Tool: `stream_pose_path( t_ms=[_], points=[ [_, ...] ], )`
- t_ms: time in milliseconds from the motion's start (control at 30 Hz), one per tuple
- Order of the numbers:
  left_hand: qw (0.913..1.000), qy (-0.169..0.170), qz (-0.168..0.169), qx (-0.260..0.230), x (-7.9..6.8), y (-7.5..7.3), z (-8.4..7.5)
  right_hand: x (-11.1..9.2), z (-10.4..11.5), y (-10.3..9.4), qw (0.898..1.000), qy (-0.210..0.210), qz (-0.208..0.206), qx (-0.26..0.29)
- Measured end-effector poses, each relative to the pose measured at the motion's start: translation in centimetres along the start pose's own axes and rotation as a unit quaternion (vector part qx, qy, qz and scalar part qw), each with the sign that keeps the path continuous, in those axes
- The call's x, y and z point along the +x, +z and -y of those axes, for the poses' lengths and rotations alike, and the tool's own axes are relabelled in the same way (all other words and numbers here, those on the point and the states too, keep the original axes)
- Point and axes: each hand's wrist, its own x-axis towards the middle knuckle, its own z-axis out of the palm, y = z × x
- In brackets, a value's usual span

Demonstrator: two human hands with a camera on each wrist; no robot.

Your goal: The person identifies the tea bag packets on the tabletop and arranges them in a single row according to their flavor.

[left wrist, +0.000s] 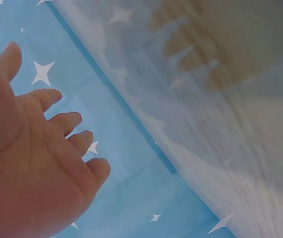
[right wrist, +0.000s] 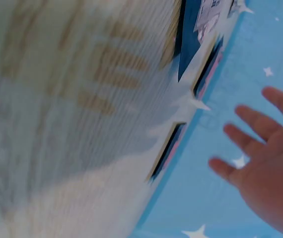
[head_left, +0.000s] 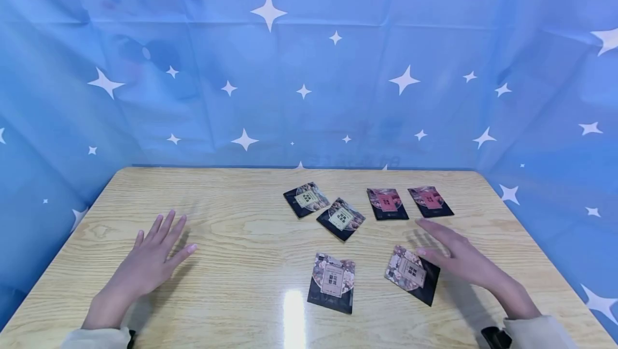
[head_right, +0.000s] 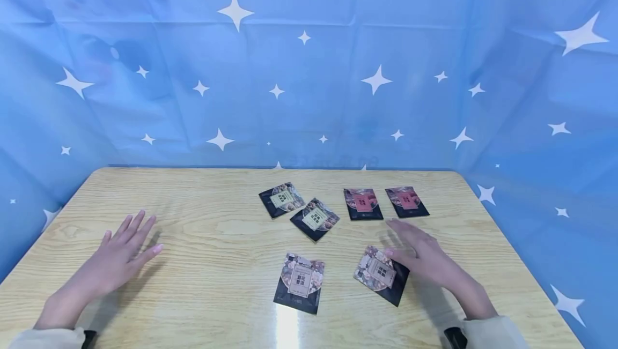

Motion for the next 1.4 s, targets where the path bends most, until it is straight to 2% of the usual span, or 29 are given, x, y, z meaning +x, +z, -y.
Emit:
stream_pose_path(
  t_ms=[233, 333, 433, 667, 800, 900, 1100, 1267, 1400],
  points=[
    [0.9998, 0.006, 0.004, -0.019, 0.2, 0.0, 0.2, -0.6, 0.3, 0.0, 0.996, -0.026, 0.061, 0.060],
    [0.9997, 0.006, 0.006, -0.024, 0.2, -0.1, 0.1, -0.7, 0.2, 0.0, 0.989, -0.045, 0.092, 0.110],
    [0.9995, 0.006, 0.011, -0.030, 0.3, -0.1, 0.0, -0.8, -0.1, 0.2, 0.975, -0.060, 0.129, 0.168],
    [0.9988, 0.023, 0.016, -0.041, 0.9, 0.0, -0.3, -1.1, -0.3, 0.8, 0.963, -0.082, 0.156, 0.205],
    [0.9960, 0.046, 0.016, -0.074, 1.7, 0.1, -0.9, -1.1, -0.1, 1.1, 0.958, -0.081, 0.160, 0.225],
    [0.9919, 0.070, 0.008, -0.106, 2.6, 0.2, -1.5, -1.2, 0.0, 1.2, 0.960, -0.072, 0.162, 0.215],
    [0.9841, 0.098, -0.001, -0.148, 5.3, 0.7, -3.1, -1.5, 0.1, 1.2, 0.973, -0.057, 0.162, 0.156],
    [0.9753, 0.111, 0.013, -0.190, 7.8, 1.4, -4.6, -1.5, 0.0, 1.2, 0.971, -0.054, 0.171, 0.159],
    [0.9691, 0.105, 0.037, -0.220, 9.8, 2.2, -6.1, -1.5, -0.1, 1.3, 0.970, -0.056, 0.174, 0.163]
  ],
)
